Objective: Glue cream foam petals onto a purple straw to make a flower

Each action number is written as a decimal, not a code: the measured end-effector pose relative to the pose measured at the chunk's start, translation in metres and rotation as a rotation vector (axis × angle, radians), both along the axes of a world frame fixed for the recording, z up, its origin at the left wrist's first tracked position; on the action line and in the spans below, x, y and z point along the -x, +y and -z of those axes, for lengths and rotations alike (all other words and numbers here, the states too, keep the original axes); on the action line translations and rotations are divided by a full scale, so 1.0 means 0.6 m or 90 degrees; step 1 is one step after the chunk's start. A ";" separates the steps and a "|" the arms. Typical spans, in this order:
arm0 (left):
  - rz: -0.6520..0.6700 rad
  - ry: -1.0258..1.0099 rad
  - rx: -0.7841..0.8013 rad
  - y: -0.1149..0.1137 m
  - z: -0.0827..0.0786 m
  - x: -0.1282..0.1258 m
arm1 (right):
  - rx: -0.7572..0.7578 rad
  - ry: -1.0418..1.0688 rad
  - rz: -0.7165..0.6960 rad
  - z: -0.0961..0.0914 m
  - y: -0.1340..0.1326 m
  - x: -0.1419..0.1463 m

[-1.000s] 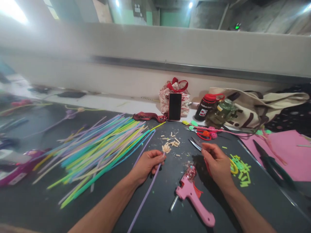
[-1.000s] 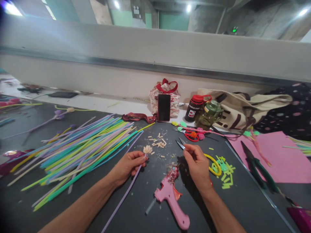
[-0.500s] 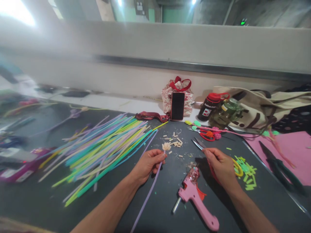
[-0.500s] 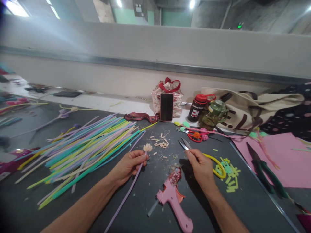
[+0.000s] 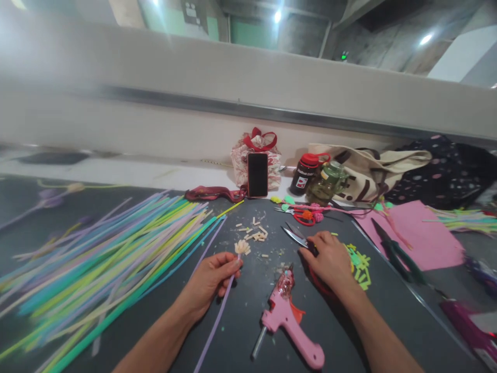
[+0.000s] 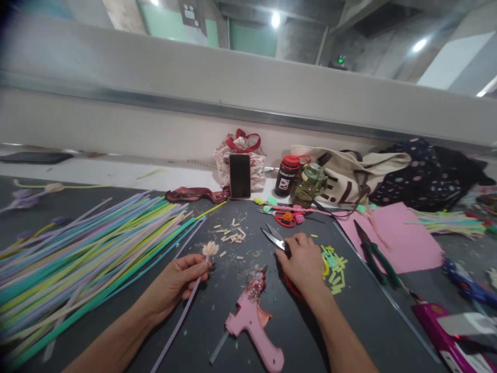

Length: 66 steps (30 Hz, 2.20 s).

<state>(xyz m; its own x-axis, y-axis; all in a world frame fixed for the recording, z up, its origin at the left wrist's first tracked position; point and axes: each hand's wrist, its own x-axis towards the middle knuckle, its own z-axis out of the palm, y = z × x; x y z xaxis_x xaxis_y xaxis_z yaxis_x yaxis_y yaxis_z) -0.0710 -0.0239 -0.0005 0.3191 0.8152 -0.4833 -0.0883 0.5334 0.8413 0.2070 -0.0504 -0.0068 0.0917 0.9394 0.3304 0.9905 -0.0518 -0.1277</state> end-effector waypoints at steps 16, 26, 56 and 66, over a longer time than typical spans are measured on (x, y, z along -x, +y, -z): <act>0.011 0.009 -0.029 -0.001 0.005 0.000 | 0.059 -0.042 -0.020 0.001 -0.014 0.014; 0.027 0.000 -0.021 0.001 0.001 0.001 | 0.153 -0.111 -0.022 -0.009 -0.067 -0.010; -0.004 -0.096 -0.019 0.001 -0.001 0.010 | 0.100 -0.133 -0.218 0.002 0.121 -0.125; -0.012 -0.100 -0.015 0.000 -0.002 0.010 | 0.099 -0.123 -0.230 0.014 0.128 -0.132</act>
<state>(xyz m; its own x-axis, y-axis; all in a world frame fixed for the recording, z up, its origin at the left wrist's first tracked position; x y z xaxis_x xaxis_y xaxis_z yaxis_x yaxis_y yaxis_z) -0.0768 -0.0240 0.0007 0.3731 0.8325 -0.4096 -0.2299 0.5107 0.8285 0.2864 0.0266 -0.0154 -0.3022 0.9396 0.1605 0.9532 0.2991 0.0440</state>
